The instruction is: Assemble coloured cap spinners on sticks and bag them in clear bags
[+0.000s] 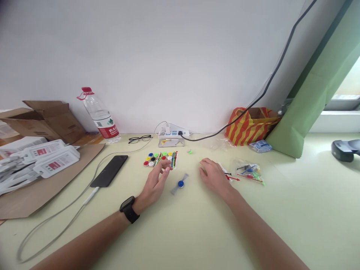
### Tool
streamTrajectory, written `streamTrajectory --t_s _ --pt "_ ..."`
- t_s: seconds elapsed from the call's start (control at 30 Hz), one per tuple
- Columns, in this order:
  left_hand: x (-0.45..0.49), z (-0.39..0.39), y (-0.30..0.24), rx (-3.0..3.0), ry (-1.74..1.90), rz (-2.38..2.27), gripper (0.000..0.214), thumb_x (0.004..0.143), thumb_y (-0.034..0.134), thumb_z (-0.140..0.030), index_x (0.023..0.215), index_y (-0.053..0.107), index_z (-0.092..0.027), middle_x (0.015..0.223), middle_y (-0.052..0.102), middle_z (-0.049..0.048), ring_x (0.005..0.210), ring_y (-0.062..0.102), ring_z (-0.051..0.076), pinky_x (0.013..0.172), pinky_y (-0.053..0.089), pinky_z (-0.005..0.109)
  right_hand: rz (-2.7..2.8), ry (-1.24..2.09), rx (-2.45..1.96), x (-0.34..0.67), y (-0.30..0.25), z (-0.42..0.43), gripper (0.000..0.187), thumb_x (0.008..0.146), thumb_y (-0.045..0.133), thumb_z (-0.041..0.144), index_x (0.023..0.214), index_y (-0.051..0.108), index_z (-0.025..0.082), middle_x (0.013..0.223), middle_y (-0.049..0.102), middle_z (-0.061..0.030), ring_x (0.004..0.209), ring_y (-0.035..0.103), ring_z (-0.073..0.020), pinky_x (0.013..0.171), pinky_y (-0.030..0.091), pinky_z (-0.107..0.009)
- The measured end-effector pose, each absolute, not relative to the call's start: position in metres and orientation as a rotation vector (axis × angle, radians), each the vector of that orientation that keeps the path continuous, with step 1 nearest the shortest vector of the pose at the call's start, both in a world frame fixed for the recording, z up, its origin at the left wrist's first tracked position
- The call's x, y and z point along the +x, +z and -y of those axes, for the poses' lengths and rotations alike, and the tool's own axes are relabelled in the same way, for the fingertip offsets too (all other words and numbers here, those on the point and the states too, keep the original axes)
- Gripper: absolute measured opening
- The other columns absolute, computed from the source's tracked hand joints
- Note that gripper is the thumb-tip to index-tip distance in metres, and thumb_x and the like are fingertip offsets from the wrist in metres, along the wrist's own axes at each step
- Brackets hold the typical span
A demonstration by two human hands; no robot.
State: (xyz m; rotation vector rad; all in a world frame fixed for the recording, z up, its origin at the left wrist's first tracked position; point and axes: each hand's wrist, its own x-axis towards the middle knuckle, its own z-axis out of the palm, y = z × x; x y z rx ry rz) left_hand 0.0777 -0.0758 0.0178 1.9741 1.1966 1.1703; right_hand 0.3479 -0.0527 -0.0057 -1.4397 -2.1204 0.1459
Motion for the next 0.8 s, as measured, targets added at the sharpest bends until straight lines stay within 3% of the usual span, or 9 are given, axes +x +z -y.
streamTrajectory --t_s 0.33,0.53,0.7,0.8 --pt "0.077 0.074 0.015 1.974 1.171 -1.189 0.029 0.107 0.040 -0.043 0.124 0.056 -0.024 0.110 0.068 0.0078 0.104 0.061 0.024 0.091 0.044 0.040 1.797 0.251 -1.282 0.344 -0.003 0.049 0.022 0.100 0.044 0.023 0.113 0.062 0.023 0.116 0.067 -0.0098 0.100 0.068 -0.0242 0.088 0.054 -0.040" --pt "0.077 0.073 0.016 1.979 1.167 -1.195 0.029 0.108 0.040 -0.043 0.123 0.056 -0.024 0.109 0.068 0.0075 0.104 0.062 0.024 0.091 0.044 0.039 1.745 0.174 -1.373 0.338 -0.004 0.044 0.017 0.100 0.045 0.026 0.093 0.061 0.023 0.097 0.066 -0.0074 0.088 0.064 -0.0239 0.080 0.051 -0.037" --pt "0.077 0.074 0.016 1.981 1.170 -1.203 0.029 0.107 0.040 -0.043 0.123 0.057 -0.024 0.109 0.068 0.0074 0.103 0.062 0.024 0.091 0.044 0.039 1.708 0.119 -1.379 0.338 -0.001 0.047 0.024 0.098 0.040 0.022 0.110 0.060 0.022 0.098 0.067 -0.0090 0.089 0.063 -0.0254 0.079 0.048 -0.037" --pt "0.077 0.074 0.016 1.974 1.176 -1.199 0.030 0.107 0.041 -0.043 0.122 0.057 -0.024 0.107 0.069 0.0071 0.102 0.063 0.025 0.090 0.045 0.039 1.735 0.154 -1.331 0.338 0.000 0.047 0.028 0.096 0.037 0.016 0.109 0.061 0.022 0.102 0.067 -0.0100 0.095 0.063 -0.0261 0.084 0.049 -0.038"
